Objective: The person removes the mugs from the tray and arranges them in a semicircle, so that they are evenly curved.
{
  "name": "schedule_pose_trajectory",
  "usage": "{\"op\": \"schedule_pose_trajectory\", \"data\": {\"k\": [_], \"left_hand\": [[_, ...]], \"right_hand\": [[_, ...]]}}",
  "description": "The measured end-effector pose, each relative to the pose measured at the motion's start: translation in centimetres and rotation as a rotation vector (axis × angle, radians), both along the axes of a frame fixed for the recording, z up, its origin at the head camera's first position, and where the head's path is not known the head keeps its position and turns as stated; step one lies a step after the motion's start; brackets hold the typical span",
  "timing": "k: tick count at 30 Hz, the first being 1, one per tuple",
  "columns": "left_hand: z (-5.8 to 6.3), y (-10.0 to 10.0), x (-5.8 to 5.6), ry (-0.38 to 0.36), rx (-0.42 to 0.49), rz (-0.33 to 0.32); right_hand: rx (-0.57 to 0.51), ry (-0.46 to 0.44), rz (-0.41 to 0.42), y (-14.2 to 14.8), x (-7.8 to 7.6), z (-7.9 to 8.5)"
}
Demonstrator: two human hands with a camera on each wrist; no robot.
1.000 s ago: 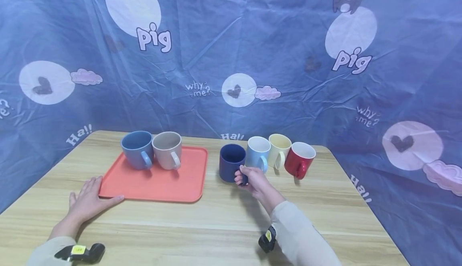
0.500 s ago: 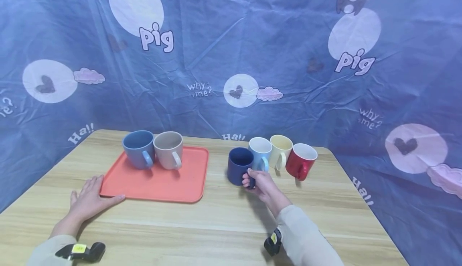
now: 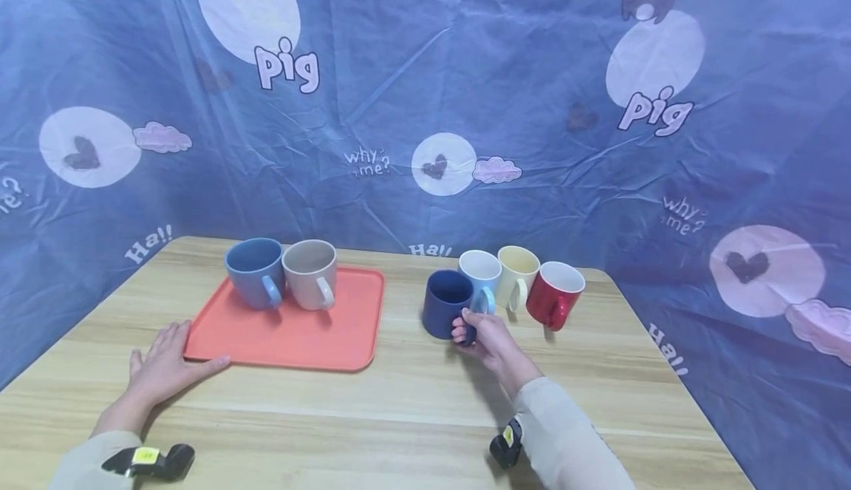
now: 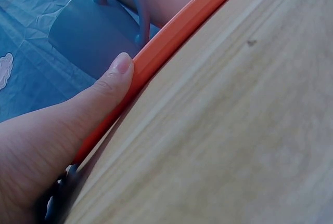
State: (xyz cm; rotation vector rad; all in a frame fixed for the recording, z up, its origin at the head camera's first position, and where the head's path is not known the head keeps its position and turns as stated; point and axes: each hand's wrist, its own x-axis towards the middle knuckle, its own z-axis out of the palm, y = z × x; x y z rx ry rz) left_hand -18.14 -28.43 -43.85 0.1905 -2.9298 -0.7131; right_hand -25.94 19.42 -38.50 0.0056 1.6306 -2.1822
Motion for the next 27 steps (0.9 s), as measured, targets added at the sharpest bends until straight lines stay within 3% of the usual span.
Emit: {"op": "schedule_pose_trajectory", "data": {"k": [20,27], "left_hand": [[0.33,0.19,0.04,-0.011,0.009,0.007],[0.41,0.11,-0.06,-0.004,0.002,0.002]], "right_hand": [[0.033,0.037,0.026,0.64,-0.12,-0.17],[0.112,0.062,-0.029,0.70,-0.04,0.00]]}}
